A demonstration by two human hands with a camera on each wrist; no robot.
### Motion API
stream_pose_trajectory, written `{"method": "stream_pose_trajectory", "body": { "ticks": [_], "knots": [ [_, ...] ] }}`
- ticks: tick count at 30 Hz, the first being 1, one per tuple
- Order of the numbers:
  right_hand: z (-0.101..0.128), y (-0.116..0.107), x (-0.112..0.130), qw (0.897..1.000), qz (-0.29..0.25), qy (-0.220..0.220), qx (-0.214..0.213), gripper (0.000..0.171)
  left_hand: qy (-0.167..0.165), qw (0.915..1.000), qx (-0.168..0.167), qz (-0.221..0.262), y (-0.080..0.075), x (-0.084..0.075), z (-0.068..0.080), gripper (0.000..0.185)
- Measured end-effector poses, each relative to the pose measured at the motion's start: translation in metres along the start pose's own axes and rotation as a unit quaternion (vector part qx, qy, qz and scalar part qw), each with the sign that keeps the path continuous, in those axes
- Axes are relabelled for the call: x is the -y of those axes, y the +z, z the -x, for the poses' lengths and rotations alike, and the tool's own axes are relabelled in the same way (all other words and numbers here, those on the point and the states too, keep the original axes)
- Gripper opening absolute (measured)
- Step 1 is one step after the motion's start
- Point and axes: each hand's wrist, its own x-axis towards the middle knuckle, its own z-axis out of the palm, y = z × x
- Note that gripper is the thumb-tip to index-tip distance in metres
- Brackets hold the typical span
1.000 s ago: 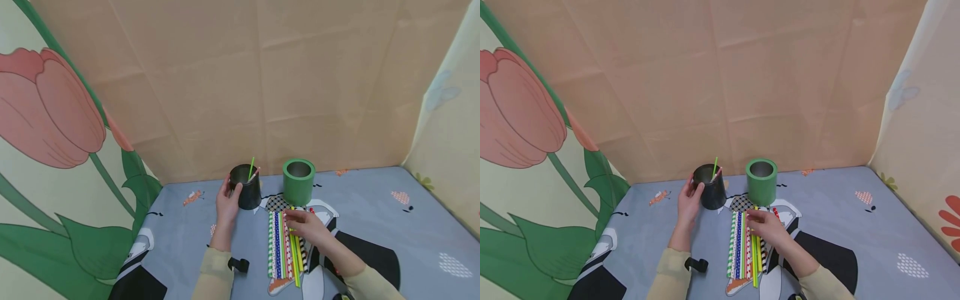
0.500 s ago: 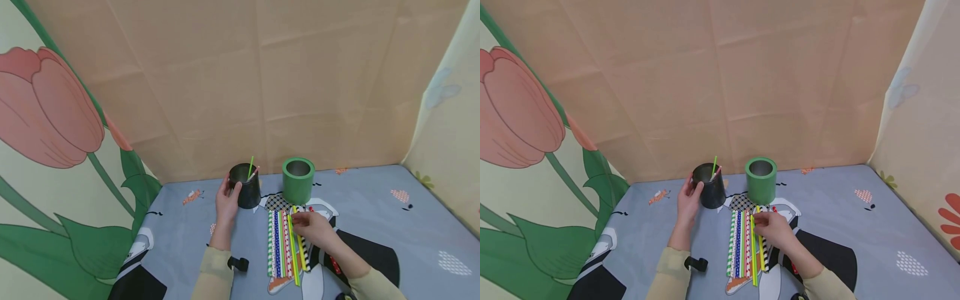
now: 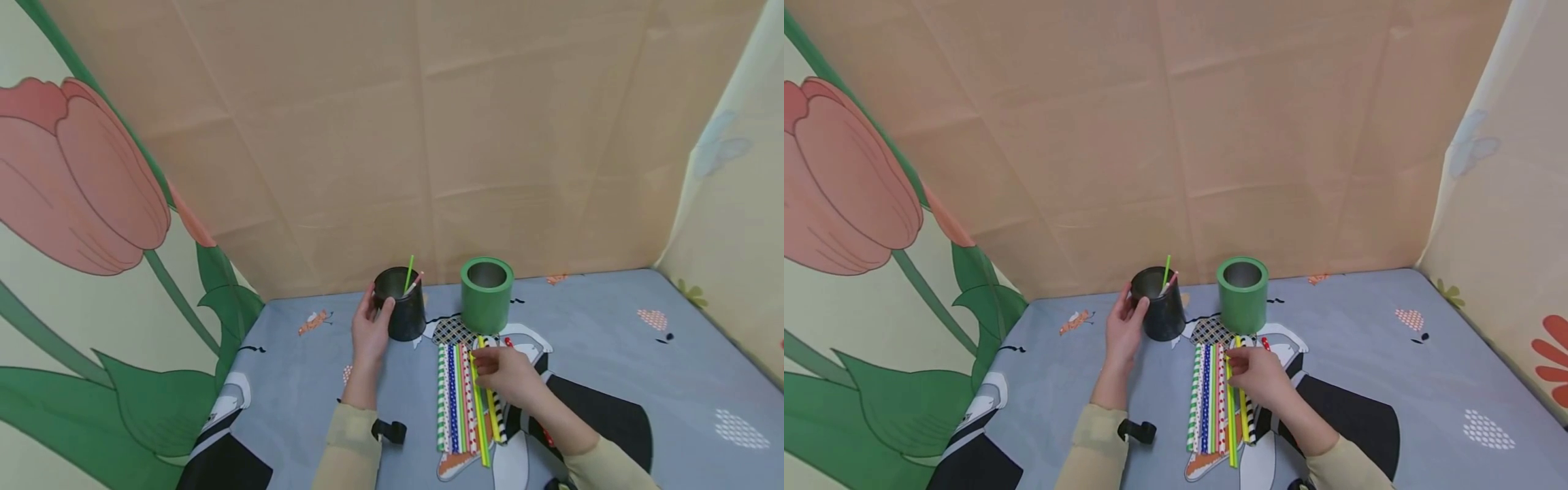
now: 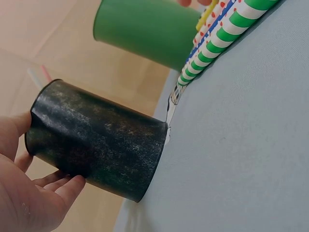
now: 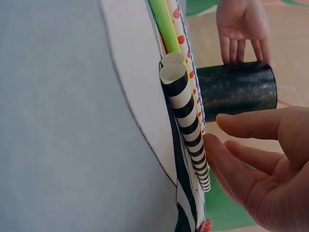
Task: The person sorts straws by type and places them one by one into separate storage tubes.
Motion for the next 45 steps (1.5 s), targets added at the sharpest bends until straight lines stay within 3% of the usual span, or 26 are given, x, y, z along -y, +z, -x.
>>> {"method": "stream_pose_trajectory", "body": {
  "ticks": [10,18,29,45],
  "knots": [
    [0.000,-0.004,0.000,0.999,0.040,0.005,0.010,0.051,-0.003,0.9999,0.003,0.013,0.000,0.000,0.000,0.060],
    [0.004,-0.007,0.000,1.000,0.027,-0.011,-0.003,0.049,-0.006,0.9998,0.004,0.019,0.000,0.000,-0.001,0.061],
    [0.002,-0.001,0.003,0.998,0.063,0.023,0.002,0.051,-0.003,0.9999,0.001,0.011,0.000,0.000,0.001,0.060],
    [-0.003,0.009,0.010,0.998,0.053,0.018,0.010,0.056,0.007,0.9999,0.008,0.013,-0.002,0.002,0.001,0.065]
  ]
}}
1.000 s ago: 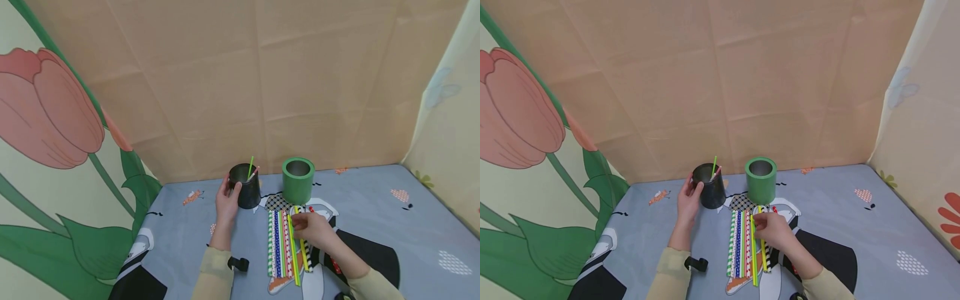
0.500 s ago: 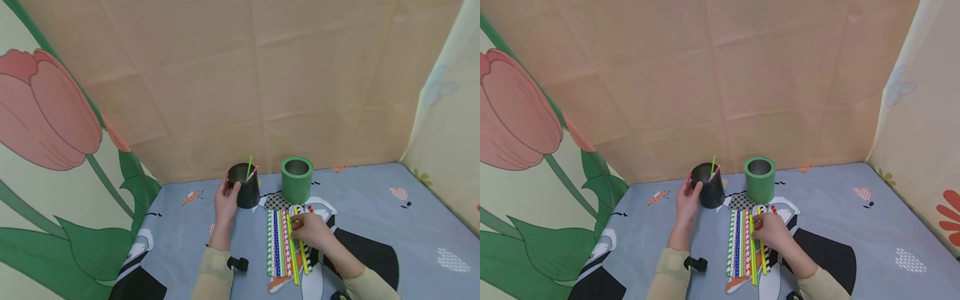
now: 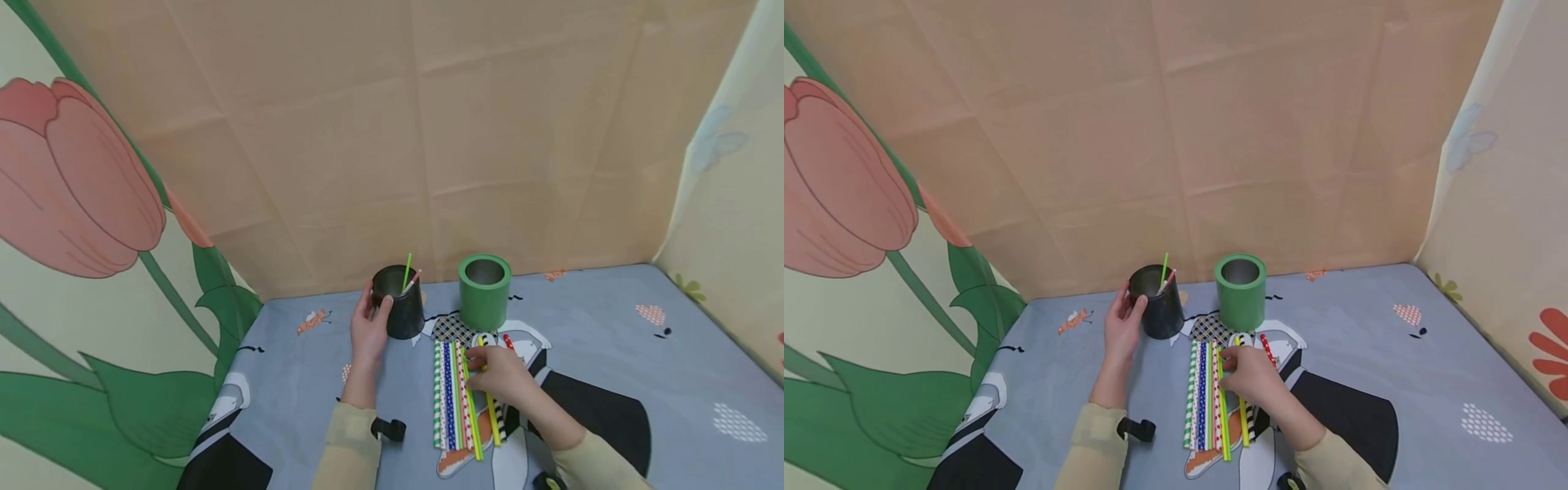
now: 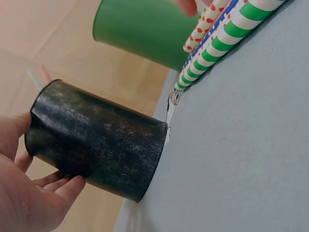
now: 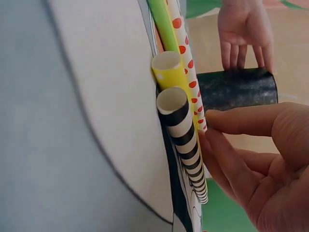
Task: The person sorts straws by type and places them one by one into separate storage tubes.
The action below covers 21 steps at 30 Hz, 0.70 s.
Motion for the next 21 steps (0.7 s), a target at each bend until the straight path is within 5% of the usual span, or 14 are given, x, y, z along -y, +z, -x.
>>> {"method": "stream_pose_trajectory", "body": {
  "ticks": [21],
  "knots": [
    [0.0008,0.0026,0.0032,0.999,0.041,-0.003,0.004,0.053,0.010,0.9999,0.000,0.006,0.0011,-0.0004,-0.0004,0.064]
  ]
}}
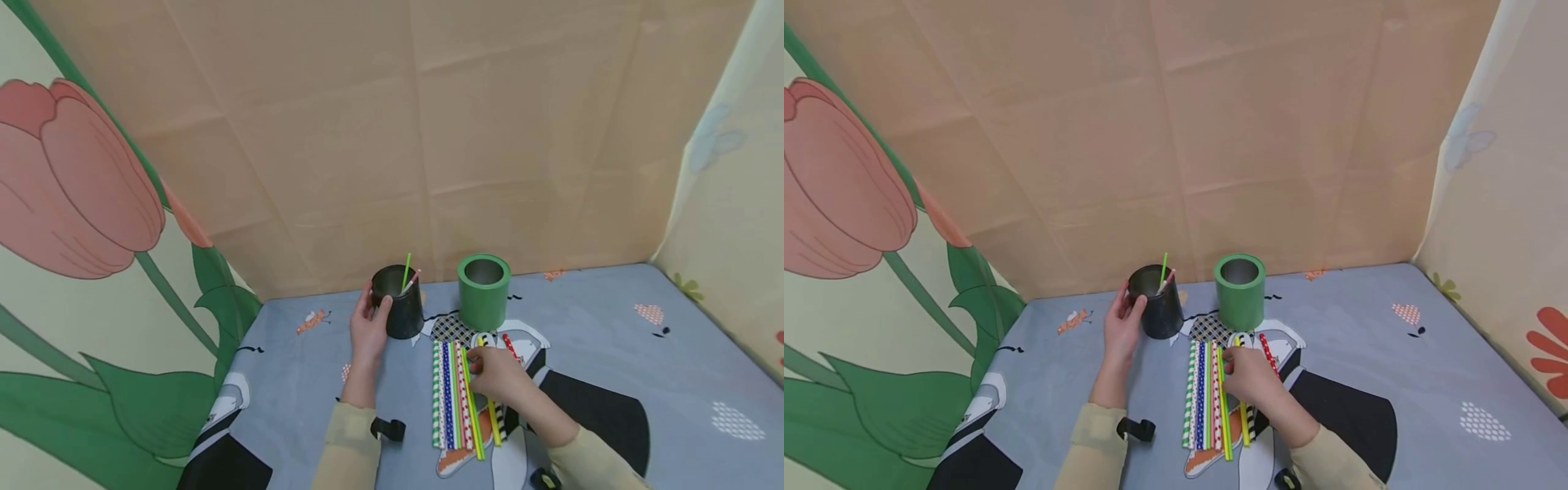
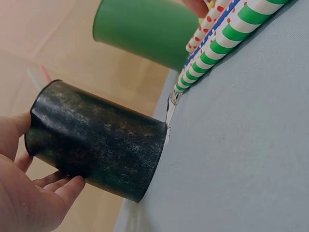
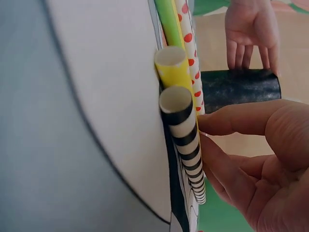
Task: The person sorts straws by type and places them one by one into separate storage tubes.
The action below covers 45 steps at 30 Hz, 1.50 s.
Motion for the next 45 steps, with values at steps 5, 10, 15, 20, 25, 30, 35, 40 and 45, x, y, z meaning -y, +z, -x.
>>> {"method": "stream_pose_trajectory", "body": {
  "ticks": [5,10,15,20,25,30,35,40,45],
  "knots": [
    [-0.0002,0.0029,-0.0002,1.000,-0.001,0.000,-0.004,0.055,-0.009,0.9999,-0.002,-0.007,-0.0003,-0.0006,-0.0001,0.065],
    [0.0016,0.0047,0.0011,1.000,0.003,-0.009,-0.009,0.053,-0.012,0.9999,-0.004,-0.010,-0.0005,0.0003,-0.0003,0.063],
    [0.0004,0.0086,0.0001,1.000,0.018,-0.012,-0.018,0.054,-0.014,0.9999,-0.004,-0.010,-0.0008,0.0008,0.0003,0.063],
    [0.0000,0.0101,-0.0003,0.999,0.019,-0.012,-0.024,0.055,-0.012,0.9999,0.001,-0.007,-0.0016,0.0014,0.0003,0.064],
    [0.0010,0.0094,0.0003,1.000,0.009,-0.011,-0.021,0.057,-0.009,0.9999,0.004,-0.007,-0.0018,0.0013,0.0003,0.064],
    [0.0010,0.0098,-0.0004,1.000,0.003,-0.006,-0.020,0.058,-0.001,0.9999,0.010,-0.003,-0.0020,0.0020,0.0009,0.065],
    [0.0009,0.0102,0.0015,1.000,0.004,-0.011,-0.024,0.056,0.000,1.0000,0.009,0.002,-0.0021,0.0014,0.0011,0.065],
    [0.0010,0.0096,0.0047,1.000,0.010,-0.006,-0.025,0.057,-0.002,1.0000,0.006,-0.005,-0.0016,0.0001,0.0021,0.064],
    [0.0013,0.0099,0.0059,1.000,0.006,-0.002,-0.023,0.058,-0.012,0.9999,0.001,-0.011,-0.0009,-0.0010,0.0024,0.064]
  ]
}}
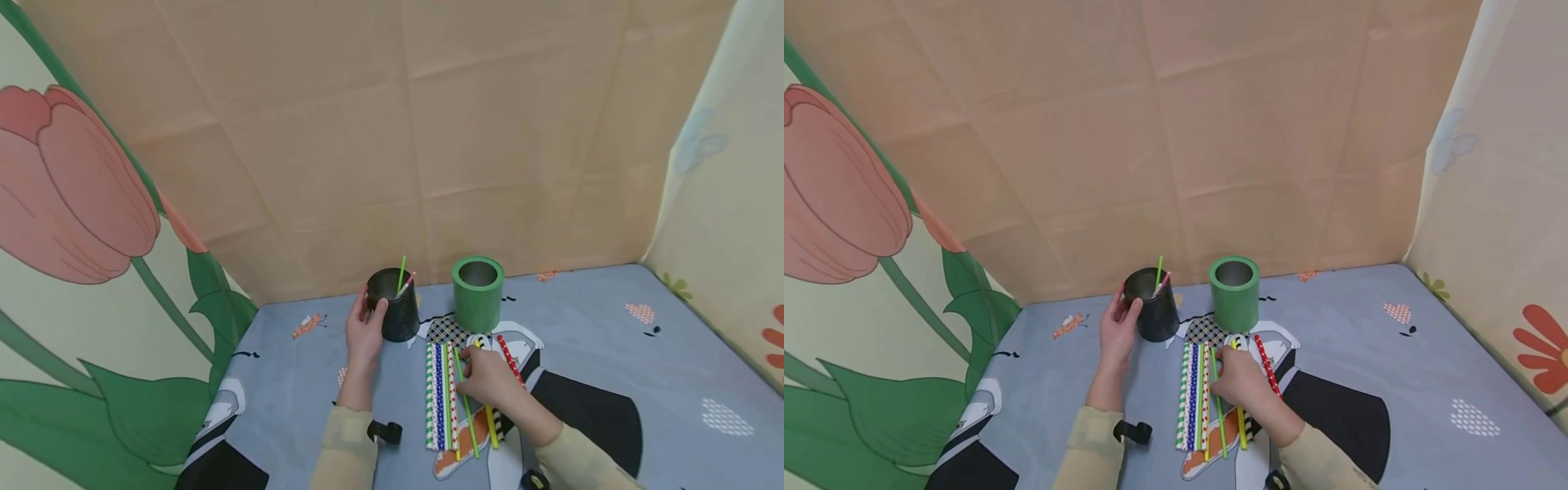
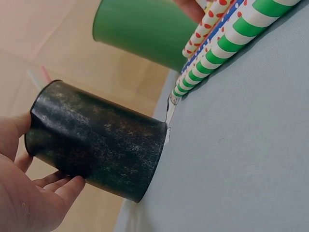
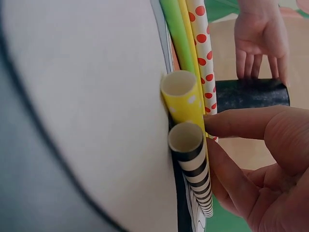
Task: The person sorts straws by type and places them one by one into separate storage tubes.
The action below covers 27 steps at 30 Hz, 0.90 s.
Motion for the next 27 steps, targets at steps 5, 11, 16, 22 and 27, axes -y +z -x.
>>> {"method": "stream_pose_trajectory", "body": {
  "ticks": [5,11,16,22,27],
  "knots": [
    [-0.001,0.002,-0.001,1.000,-0.002,0.003,0.001,0.061,0.002,1.0000,0.001,-0.001,-0.001,-0.001,0.000,0.064],
    [-0.004,0.003,-0.001,1.000,-0.009,0.015,0.007,0.065,0.001,1.0000,0.000,0.000,-0.001,-0.001,0.000,0.064],
    [-0.005,0.001,-0.004,0.999,-0.031,0.027,0.013,0.067,0.003,1.0000,0.002,0.002,-0.001,-0.001,0.000,0.064],
    [-0.005,-0.006,-0.007,0.995,-0.081,0.050,0.026,0.067,0.011,0.9999,0.003,0.004,-0.001,0.000,0.000,0.064],
    [-0.004,-0.015,-0.009,0.988,-0.138,0.062,0.042,0.065,0.008,0.9999,0.003,0.008,-0.001,0.001,0.000,0.064]
  ]
}}
